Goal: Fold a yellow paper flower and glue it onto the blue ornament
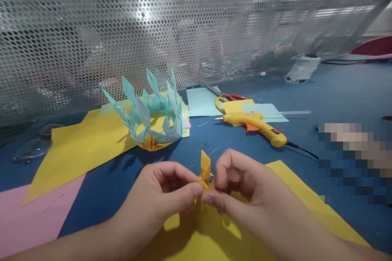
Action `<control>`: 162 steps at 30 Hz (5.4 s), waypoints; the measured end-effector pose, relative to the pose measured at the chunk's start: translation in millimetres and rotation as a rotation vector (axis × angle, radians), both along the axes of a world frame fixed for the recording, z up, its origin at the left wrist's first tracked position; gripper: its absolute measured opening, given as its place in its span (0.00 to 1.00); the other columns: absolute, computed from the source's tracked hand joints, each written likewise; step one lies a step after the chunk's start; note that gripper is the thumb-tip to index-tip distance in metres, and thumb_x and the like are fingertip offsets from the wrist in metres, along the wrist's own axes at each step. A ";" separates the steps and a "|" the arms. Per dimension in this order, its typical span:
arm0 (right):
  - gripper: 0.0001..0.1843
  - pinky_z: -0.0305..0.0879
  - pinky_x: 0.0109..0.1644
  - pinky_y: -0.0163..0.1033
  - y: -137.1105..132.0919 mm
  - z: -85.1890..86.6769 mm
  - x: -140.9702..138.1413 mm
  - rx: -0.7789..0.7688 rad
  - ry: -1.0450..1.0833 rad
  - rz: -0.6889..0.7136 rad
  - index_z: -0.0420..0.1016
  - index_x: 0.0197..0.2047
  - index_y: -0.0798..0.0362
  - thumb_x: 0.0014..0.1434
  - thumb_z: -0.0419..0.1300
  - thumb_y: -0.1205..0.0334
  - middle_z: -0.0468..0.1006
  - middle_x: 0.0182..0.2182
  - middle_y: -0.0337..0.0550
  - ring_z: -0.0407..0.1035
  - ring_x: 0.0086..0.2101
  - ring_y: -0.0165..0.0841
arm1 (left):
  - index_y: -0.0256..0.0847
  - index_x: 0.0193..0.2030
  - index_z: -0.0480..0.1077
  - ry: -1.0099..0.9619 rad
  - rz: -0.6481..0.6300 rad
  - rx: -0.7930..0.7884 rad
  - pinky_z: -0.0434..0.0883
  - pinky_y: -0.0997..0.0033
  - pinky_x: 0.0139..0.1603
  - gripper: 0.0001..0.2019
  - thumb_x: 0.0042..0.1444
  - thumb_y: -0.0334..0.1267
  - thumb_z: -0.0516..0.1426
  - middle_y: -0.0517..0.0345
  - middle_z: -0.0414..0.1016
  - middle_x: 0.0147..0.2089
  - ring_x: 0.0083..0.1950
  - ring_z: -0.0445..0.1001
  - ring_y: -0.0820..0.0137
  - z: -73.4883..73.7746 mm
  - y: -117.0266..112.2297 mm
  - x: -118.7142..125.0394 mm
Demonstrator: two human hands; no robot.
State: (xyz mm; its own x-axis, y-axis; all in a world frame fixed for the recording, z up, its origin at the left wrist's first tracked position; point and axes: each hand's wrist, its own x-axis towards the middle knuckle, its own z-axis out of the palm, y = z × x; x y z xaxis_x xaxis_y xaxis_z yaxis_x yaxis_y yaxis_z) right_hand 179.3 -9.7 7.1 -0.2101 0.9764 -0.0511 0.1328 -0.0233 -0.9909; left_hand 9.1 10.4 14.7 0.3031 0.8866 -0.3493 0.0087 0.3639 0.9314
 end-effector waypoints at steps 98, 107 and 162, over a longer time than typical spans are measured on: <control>0.16 0.72 0.44 0.19 -13.9 6.9 10.5 0.683 -0.217 -0.065 0.80 0.36 0.47 0.52 0.62 0.79 0.85 0.35 0.31 0.79 0.35 0.24 | 0.46 0.50 0.66 0.384 0.078 1.366 0.73 0.79 0.44 0.23 0.50 0.19 0.57 0.67 0.75 0.32 0.41 0.72 0.72 -14.8 -18.5 -9.4; 0.17 0.71 0.43 0.18 -10.8 7.6 11.0 0.645 -0.294 0.017 0.79 0.37 0.45 0.55 0.61 0.79 0.85 0.37 0.28 0.79 0.36 0.24 | 0.46 0.51 0.62 0.564 0.023 1.513 0.77 0.65 0.44 0.23 0.50 0.21 0.54 0.67 0.75 0.25 0.24 0.75 0.71 -15.4 -21.1 -11.8; 0.18 0.69 0.30 0.31 -7.3 1.0 9.6 0.445 -0.152 0.036 0.47 0.30 0.45 0.52 0.53 0.76 0.69 0.25 0.27 0.68 0.25 0.26 | 0.42 0.59 0.58 0.457 -0.139 1.343 0.63 0.71 0.60 0.28 0.52 0.24 0.58 0.53 0.64 0.53 0.58 0.65 0.65 -25.7 -11.8 -9.7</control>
State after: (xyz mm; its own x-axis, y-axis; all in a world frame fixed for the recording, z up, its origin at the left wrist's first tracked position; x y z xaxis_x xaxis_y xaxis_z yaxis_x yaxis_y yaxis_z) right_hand 188.9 -17.0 8.2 -0.2663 0.9027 0.3380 0.2703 0.4065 -0.8727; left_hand -0.6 -1.4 -11.1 0.5049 0.5907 0.6294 0.3592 -0.8068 0.4691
